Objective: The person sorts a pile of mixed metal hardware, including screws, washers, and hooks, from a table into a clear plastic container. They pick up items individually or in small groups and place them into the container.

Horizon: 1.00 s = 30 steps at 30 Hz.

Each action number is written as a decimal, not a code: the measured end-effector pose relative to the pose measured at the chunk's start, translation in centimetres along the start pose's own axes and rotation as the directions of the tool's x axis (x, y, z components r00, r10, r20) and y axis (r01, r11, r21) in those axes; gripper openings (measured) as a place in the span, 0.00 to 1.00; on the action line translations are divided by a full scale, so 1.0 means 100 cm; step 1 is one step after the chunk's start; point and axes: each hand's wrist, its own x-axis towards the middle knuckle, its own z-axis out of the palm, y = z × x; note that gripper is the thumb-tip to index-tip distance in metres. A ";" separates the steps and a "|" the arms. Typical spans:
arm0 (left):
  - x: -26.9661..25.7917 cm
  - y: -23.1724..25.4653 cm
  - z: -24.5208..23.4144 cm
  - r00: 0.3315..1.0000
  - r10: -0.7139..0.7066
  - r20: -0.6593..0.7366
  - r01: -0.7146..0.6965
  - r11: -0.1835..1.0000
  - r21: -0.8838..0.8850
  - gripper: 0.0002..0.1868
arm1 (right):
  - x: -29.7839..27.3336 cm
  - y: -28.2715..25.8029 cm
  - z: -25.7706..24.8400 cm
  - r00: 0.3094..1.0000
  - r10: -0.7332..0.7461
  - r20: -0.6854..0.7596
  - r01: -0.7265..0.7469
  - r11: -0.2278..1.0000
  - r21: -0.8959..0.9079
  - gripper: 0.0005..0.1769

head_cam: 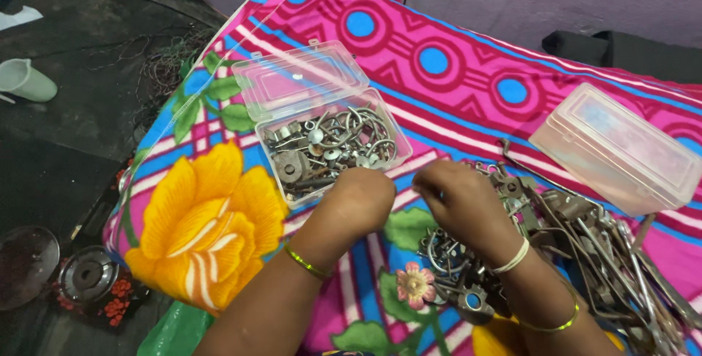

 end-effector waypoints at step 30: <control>-0.044 0.016 -0.049 0.636 -0.272 -0.722 0.022 0.942 -0.335 0.14 | -0.018 0.015 0.024 0.973 0.077 0.217 -0.024 0.971 -0.236 0.04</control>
